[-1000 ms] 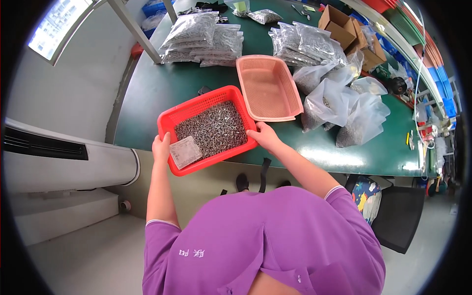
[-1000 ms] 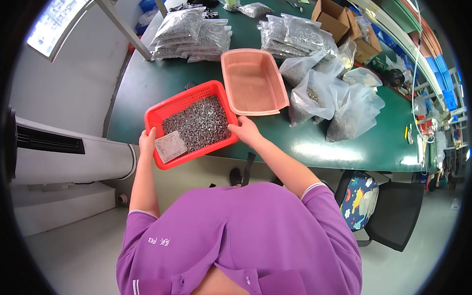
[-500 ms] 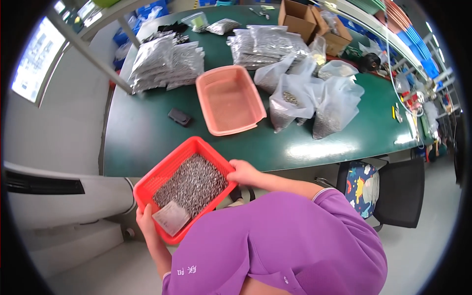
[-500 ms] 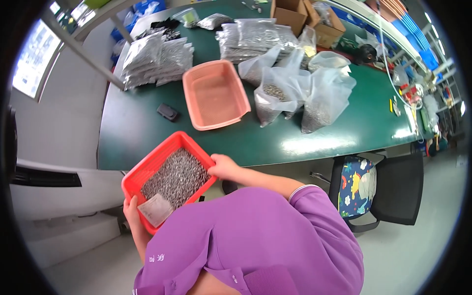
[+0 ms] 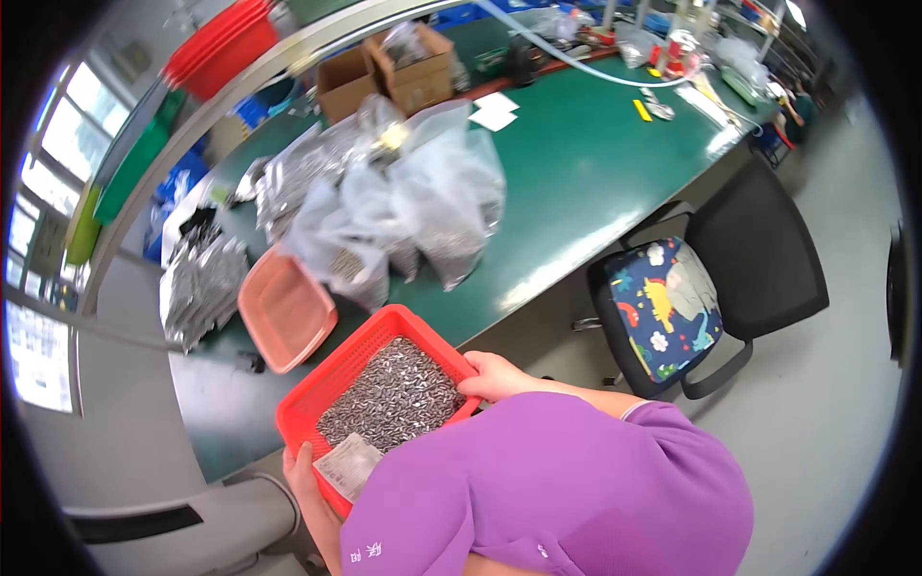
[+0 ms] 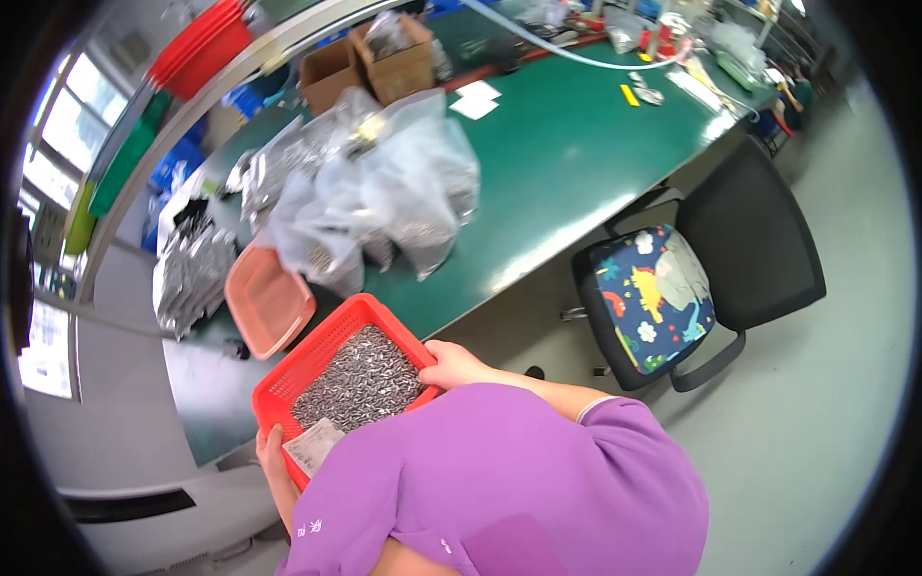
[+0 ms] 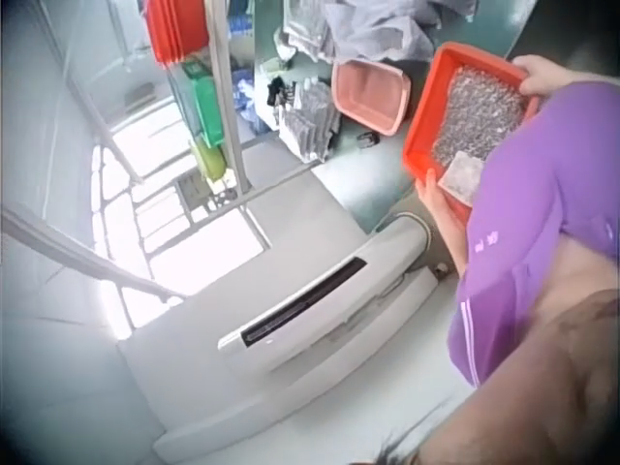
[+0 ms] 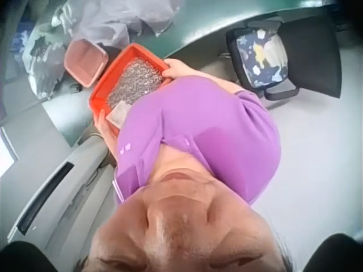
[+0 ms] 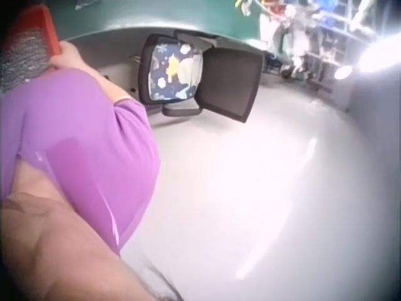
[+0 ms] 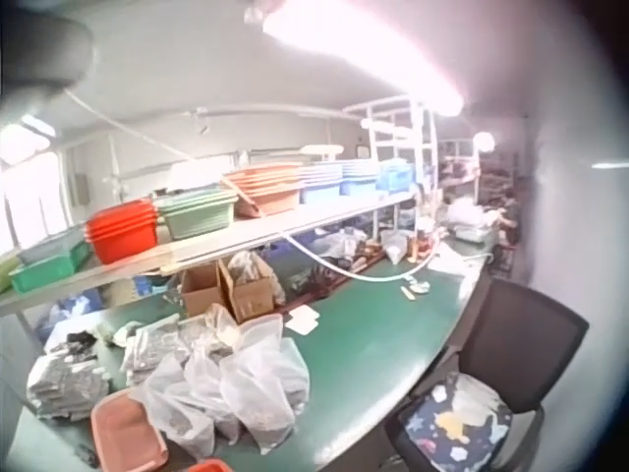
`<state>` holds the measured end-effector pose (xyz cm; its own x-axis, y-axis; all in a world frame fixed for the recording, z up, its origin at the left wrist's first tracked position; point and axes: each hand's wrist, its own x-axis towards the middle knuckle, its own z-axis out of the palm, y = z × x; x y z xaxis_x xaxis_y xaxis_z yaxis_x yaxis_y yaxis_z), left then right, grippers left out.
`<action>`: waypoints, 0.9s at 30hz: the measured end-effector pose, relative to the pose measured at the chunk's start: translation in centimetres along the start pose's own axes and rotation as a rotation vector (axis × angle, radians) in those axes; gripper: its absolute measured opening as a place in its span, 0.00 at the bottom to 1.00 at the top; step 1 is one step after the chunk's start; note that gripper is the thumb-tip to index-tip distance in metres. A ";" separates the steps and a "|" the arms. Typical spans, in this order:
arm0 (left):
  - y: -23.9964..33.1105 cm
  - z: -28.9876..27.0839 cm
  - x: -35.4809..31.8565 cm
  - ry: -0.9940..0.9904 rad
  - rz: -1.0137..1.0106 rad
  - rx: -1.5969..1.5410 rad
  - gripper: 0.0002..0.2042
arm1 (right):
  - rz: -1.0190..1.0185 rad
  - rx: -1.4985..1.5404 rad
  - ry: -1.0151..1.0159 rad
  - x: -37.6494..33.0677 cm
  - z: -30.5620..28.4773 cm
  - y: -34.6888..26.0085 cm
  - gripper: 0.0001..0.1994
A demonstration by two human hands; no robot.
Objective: Sorting and inspecting small metal hardware pins/screws at a factory workstation.
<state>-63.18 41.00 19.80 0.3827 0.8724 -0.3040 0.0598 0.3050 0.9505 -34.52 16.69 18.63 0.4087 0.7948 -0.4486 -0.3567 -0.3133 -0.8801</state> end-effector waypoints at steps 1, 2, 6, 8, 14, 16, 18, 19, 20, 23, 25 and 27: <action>-0.3 3.3 0.1 -0.049 -0.003 0.012 0.12 | -0.041 -0.044 0.060 -1.1 -3.0 -0.2 0.13; -0.6 6.2 0.1 -0.096 -0.009 0.031 0.12 | -0.026 0.035 0.108 -3.0 -5.2 -1.8 0.12; -3.3 18.7 0.6 -0.277 -0.045 0.106 0.14 | -0.042 -0.031 0.356 -6.5 -15.7 -0.6 0.14; -5.3 24.0 1.9 -0.408 -0.059 0.157 0.14 | -0.046 0.013 0.462 -8.0 -20.3 -0.8 0.12; -7.8 39.2 2.4 -0.656 -0.191 0.034 0.13 | -0.077 0.107 0.668 -9.8 -31.6 -2.6 0.09; -7.7 43.2 3.2 -0.709 -0.235 0.023 0.13 | -0.073 0.105 0.709 -9.0 -34.8 -2.7 0.09; -9.2 46.6 4.8 -0.766 -0.214 0.011 0.13 | -0.051 0.081 0.768 -8.6 -37.4 -3.7 0.09; -9.9 48.6 5.9 -0.799 -0.205 0.014 0.13 | -0.057 0.106 0.765 -8.1 -38.9 -3.1 0.08; -9.8 50.7 6.0 -0.837 -0.226 -0.004 0.12 | -0.047 0.090 0.818 -7.2 -40.6 -2.1 0.08; -12.9 54.4 8.8 -0.781 -0.159 0.144 0.13 | 0.005 0.040 0.891 -4.4 -44.5 -0.6 0.08; -15.2 56.5 10.0 -0.821 -0.047 0.279 0.14 | 0.084 -0.168 0.990 -2.7 -47.7 2.0 0.07; -14.6 59.6 10.9 -0.811 -0.003 0.327 0.13 | 0.038 -0.140 1.134 -0.6 -50.0 3.2 0.07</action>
<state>-4.90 23.29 6.51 0.9125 0.2934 -0.2851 0.2758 0.0734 0.9584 6.12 -10.83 8.32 0.9479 -0.1214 -0.2946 -0.3175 -0.4385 -0.8408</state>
